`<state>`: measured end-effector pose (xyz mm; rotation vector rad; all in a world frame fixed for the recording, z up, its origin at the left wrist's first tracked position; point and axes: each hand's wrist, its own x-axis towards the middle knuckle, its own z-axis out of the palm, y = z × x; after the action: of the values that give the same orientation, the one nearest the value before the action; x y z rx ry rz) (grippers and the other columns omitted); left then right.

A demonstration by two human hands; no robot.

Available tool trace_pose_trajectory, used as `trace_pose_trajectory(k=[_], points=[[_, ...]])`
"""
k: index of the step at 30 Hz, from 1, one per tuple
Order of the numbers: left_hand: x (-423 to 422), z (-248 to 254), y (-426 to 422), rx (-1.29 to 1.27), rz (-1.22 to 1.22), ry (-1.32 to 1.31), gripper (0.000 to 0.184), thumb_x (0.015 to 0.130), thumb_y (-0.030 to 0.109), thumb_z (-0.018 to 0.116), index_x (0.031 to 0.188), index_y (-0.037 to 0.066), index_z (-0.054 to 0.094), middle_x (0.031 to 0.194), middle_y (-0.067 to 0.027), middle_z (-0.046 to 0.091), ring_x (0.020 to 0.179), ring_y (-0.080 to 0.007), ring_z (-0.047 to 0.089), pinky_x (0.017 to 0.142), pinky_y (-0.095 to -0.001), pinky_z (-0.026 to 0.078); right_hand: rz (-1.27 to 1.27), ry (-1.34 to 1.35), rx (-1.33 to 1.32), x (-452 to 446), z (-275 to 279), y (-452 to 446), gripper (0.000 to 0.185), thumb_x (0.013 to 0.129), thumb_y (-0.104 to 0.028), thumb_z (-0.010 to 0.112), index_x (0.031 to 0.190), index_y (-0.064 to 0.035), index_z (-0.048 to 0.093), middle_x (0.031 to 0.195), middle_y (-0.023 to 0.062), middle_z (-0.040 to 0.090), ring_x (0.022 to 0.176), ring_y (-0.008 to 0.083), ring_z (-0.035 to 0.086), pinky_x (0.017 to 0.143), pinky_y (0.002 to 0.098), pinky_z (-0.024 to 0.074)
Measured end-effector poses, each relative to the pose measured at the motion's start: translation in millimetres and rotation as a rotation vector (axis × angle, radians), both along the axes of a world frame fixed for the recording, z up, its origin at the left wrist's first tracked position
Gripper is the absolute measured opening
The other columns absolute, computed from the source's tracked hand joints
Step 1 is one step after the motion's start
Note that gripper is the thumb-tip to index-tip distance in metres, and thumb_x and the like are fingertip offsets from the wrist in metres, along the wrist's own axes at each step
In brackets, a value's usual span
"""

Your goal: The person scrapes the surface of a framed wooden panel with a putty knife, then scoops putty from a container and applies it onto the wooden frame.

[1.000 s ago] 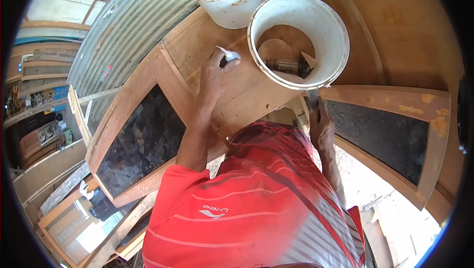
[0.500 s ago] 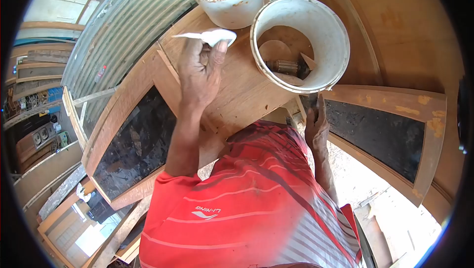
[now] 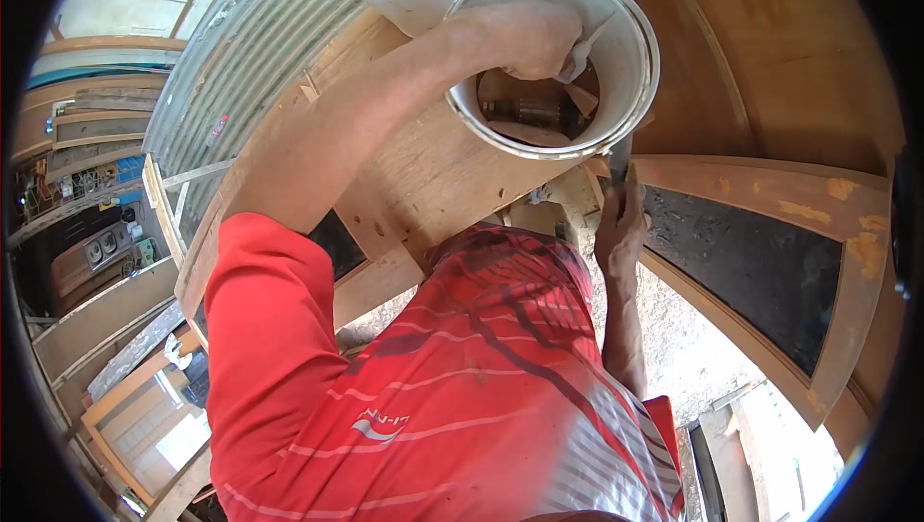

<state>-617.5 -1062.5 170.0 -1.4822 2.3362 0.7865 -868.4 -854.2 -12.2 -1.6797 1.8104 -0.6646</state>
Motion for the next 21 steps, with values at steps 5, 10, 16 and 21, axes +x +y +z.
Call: trace_pose_trajectory(k=[5, 10, 16, 21], points=[[1.3, -57.7, -18.1, 0.106, 0.007, 0.071, 0.025, 0.094, 0.025, 0.075, 0.103, 0.003, 0.083, 0.103, -0.0202, 0.08, 0.098, -0.0375, 0.076, 0.087, -0.0466, 0.058, -0.03, -0.172, 0.024, -1.5, 12.2, 5.5, 0.055, 0.112, -0.018, 0.052, 0.162, 0.0048, 0.044, 0.15, 0.0334, 0.057, 0.137, 0.0469, 0.059, 0.114, 0.0482, 0.0479], [1.2, -63.9, -22.6, 0.06, 0.006, 0.008, 0.026, 0.094, 0.027, 0.078, 0.102, 0.003, 0.083, 0.102, -0.0212, 0.08, 0.099, -0.0389, 0.076, 0.086, -0.0453, 0.06, 0.084, -0.088, 0.028, -13.1, -14.1, -1.9, 0.055, 0.113, -0.022, 0.05, 0.163, 0.0017, 0.045, 0.138, 0.0321, 0.067, 0.123, 0.0428, 0.069, 0.104, 0.0475, 0.0531], [-2.5, 4.8, -6.5, -0.033, 0.011, -0.137, 0.03, 0.099, 0.028, 0.073, 0.113, 0.003, 0.08, 0.108, -0.0205, 0.079, 0.102, -0.0387, 0.075, 0.091, -0.0473, 0.059, 0.067, -0.089, -0.176, -20.6, 6.3, -11.0, 0.054, 0.114, -0.021, 0.045, 0.164, 0.0019, 0.042, 0.146, 0.032, 0.064, 0.136, 0.0442, 0.064, 0.11, 0.0478, 0.0512], [43.5, 67.4, 24.8, -0.039, 0.12, 0.431, 0.038, 0.102, 0.035, 0.073, 0.121, 0.002, 0.079, 0.11, -0.0144, 0.081, 0.096, -0.0247, 0.077, 0.089, -0.038, 0.059, 0.046, -0.136, 0.097, -16.5, 2.2, -16.2, 0.055, 0.116, -0.024, 0.044, 0.163, 0.0043, 0.043, 0.147, 0.0353, 0.061, 0.136, 0.0453, 0.063, 0.111, 0.0495, 0.05]])
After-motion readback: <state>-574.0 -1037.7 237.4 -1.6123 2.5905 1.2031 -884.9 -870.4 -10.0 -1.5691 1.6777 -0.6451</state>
